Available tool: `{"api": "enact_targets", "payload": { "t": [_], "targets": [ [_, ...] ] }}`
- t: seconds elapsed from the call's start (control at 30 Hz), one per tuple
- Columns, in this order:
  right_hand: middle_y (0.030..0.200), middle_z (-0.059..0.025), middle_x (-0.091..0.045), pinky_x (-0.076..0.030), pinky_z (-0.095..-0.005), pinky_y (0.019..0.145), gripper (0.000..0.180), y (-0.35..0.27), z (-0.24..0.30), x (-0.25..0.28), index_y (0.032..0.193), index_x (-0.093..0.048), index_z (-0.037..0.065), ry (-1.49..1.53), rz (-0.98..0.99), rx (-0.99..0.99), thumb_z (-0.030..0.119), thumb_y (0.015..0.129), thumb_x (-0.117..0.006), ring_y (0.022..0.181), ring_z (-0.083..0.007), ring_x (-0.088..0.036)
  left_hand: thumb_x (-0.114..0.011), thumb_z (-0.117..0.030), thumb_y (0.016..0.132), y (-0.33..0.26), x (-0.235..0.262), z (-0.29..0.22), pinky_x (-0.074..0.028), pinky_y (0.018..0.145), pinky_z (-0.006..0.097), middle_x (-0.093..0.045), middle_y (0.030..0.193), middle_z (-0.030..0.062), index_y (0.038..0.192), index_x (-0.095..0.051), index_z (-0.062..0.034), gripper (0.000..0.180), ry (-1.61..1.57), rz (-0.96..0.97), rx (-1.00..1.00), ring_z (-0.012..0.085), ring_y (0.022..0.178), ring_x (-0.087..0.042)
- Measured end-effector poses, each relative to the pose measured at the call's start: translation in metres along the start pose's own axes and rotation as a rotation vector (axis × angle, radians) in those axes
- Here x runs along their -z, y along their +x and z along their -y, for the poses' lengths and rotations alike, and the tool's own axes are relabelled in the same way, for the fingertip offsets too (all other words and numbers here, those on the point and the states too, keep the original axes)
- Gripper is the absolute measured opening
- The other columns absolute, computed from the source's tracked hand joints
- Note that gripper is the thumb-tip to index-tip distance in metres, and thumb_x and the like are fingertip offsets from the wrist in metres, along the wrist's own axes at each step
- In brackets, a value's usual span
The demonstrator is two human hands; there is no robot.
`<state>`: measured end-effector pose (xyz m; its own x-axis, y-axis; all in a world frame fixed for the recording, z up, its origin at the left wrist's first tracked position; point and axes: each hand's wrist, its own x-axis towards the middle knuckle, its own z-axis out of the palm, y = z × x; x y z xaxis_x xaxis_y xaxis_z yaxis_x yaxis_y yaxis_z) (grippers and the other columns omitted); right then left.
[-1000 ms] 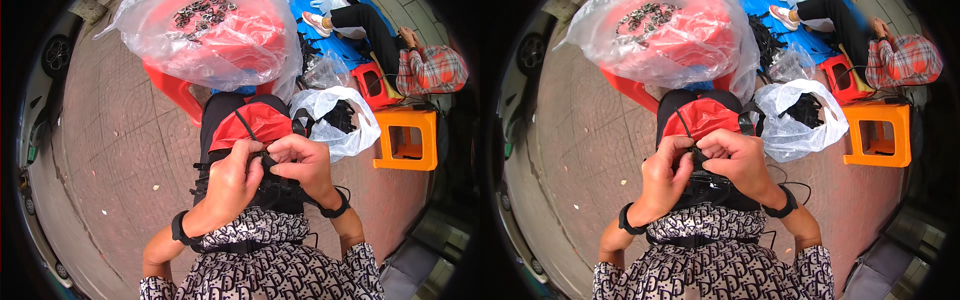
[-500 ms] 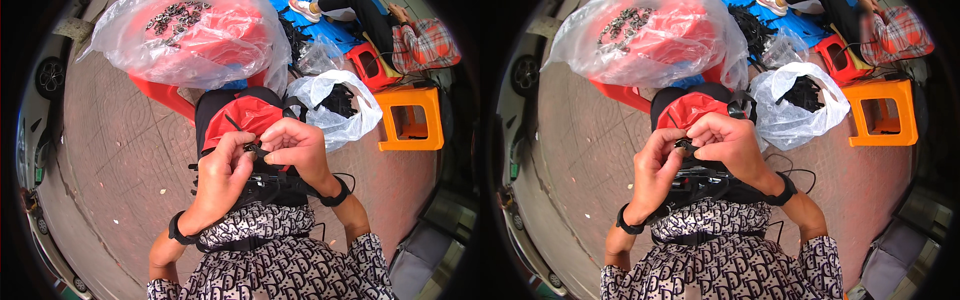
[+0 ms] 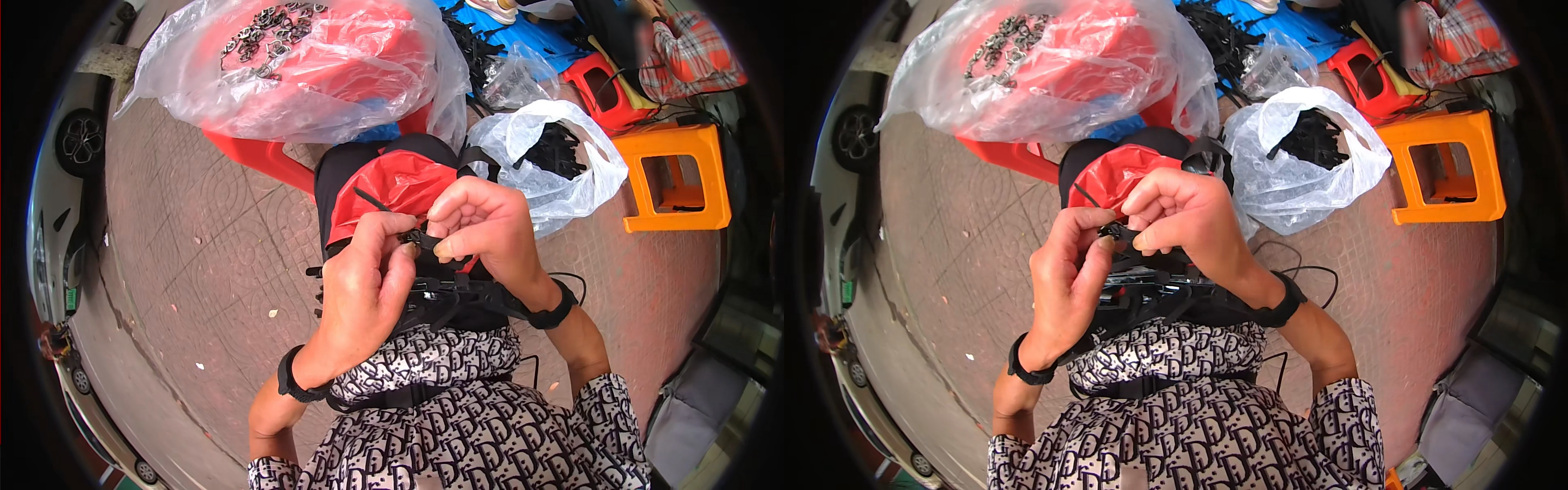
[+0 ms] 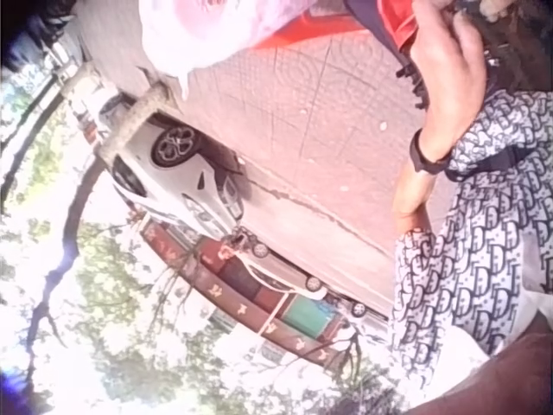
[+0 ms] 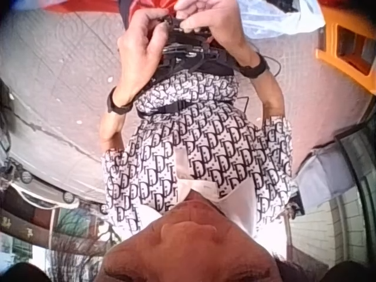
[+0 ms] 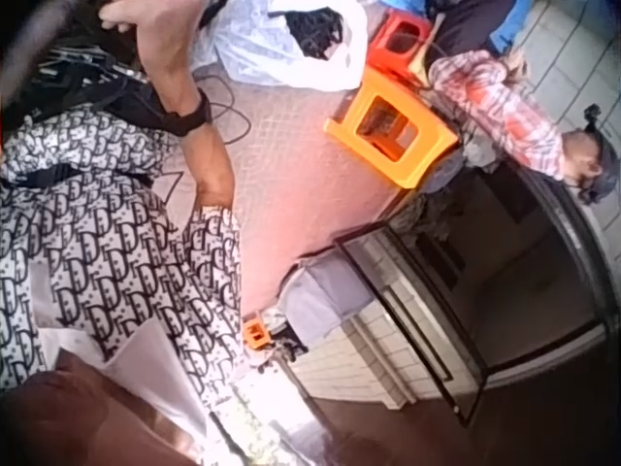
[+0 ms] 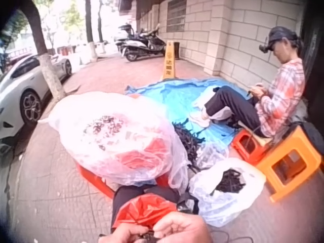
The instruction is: The person reaches into a plastic bag to retrieve metal clips and attaches them to black straps by hand. After assembling several pieces on their lap, they gather the completed straps and place them into a separate plastic bag.
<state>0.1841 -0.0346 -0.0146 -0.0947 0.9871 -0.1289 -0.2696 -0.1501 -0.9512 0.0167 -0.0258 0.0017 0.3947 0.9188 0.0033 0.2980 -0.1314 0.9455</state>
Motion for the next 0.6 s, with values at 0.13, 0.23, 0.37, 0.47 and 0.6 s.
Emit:
{"api": "enact_targets", "payload": {
  "t": [0.13,0.23,0.37,0.47,0.6],
  "targets": [
    [0.069,-0.0090,-0.058,-0.043,-0.0205,0.045,0.023,0.003,-0.006,0.006,0.081,-0.055,-0.003,0.176,0.027,-0.090,-0.008,0.059,-0.058,0.053,-0.0126,-0.057,-0.049,0.001,0.079,0.001,0.000,0.000,-0.044,0.057,0.022,-0.059,0.069,0.0074,0.098,-0.049,0.0015,0.019,-0.149,0.036,0.106,0.0095,0.062,-0.056],
    [0.069,-0.0078,-0.059,-0.041,-0.0197,0.045,0.023,0.005,-0.007,0.010,0.083,-0.055,-0.001,0.233,0.051,-0.115,-0.005,0.060,-0.059,0.052,-0.0123,-0.057,-0.048,0.001,0.081,0.004,0.003,-0.009,-0.043,0.061,0.021,-0.060,0.070,0.0056,0.098,-0.048,0.0029,0.018,-0.301,0.081,0.292,0.0068,0.065,-0.055],
    [0.069,-0.0076,-0.059,-0.041,-0.0196,0.045,0.023,0.005,-0.006,0.011,0.083,-0.055,-0.001,0.239,0.050,-0.128,-0.005,0.061,-0.060,0.052,-0.0121,-0.056,-0.047,0.000,0.082,0.004,0.003,-0.010,-0.043,0.062,0.020,-0.059,0.071,0.0046,0.098,-0.048,0.0032,0.017,-0.332,0.091,0.317,0.0054,0.068,-0.054],
    [0.070,-0.0071,-0.059,-0.041,-0.0197,0.046,0.023,0.004,-0.003,0.010,0.083,-0.055,-0.001,0.178,0.047,-0.088,-0.005,0.061,-0.060,0.054,-0.0113,-0.056,-0.047,0.000,0.082,0.004,0.002,-0.010,-0.043,0.062,0.019,-0.059,0.071,0.0043,0.098,-0.048,0.0030,0.017,-0.330,0.091,0.330,0.0051,0.068,-0.054],
    [0.070,-0.0059,-0.059,-0.042,-0.0194,0.049,0.022,0.001,-0.001,0.006,0.083,-0.056,-0.002,0.111,0.031,-0.022,-0.006,0.062,-0.059,0.058,-0.0094,-0.056,-0.048,0.000,0.082,0.003,0.001,-0.010,-0.043,0.061,0.019,-0.059,0.071,0.0048,0.098,-0.048,0.0027,0.016,-0.291,0.071,0.299,0.0053,0.067,-0.054]
  ]
}}
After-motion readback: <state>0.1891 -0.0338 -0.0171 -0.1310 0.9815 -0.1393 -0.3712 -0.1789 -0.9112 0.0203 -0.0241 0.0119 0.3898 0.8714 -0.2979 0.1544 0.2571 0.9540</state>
